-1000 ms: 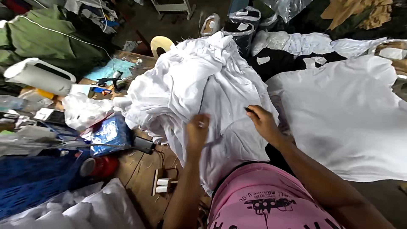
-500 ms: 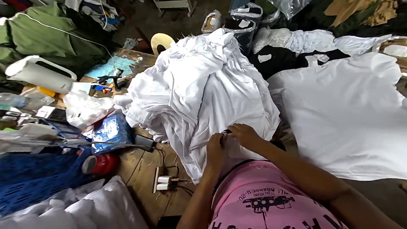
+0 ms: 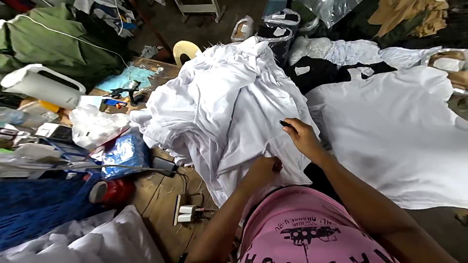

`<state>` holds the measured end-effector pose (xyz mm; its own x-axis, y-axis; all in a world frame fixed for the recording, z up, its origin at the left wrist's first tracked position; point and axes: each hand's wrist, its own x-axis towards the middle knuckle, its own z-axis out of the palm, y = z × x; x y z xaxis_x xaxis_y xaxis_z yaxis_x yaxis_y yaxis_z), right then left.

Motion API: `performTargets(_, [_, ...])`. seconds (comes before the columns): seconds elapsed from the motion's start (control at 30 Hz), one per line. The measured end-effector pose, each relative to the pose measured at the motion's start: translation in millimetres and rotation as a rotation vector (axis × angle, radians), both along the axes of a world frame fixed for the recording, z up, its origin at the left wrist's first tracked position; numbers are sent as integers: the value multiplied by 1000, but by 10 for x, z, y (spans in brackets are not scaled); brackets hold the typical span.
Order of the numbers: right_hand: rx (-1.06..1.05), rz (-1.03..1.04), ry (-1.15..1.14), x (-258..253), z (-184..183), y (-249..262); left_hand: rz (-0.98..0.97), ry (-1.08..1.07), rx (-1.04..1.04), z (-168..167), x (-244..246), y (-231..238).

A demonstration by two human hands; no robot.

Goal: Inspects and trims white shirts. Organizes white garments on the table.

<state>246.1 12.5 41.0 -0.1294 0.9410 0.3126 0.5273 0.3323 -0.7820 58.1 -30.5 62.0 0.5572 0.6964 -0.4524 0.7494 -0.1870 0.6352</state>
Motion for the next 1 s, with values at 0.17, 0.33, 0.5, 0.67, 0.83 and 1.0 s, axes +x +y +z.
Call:
performTargets(0.17, [98,-87,101,36,-161,-51,598,-789,197,-124,-369,261])
performTargets(0.33, [109,-161,144,101,-169,-35,1375,-1042,7,-63,-679,630])
performTargets(0.5, [27,-97,147,-4,-289,-105,1212,-829,196,-319,-535,298])
performTargets(0.67, [176,-157,151,40,-176,-102,276,-4,110,-212,-93,-417])
performTargets(0.83, [128,-31,101,25,-154,-99,97,72,-29,-191,-185,-407])
performTargets(1.0, [-111,118,56,-197,-367,-120,525,144,367,-233,-121,-67])
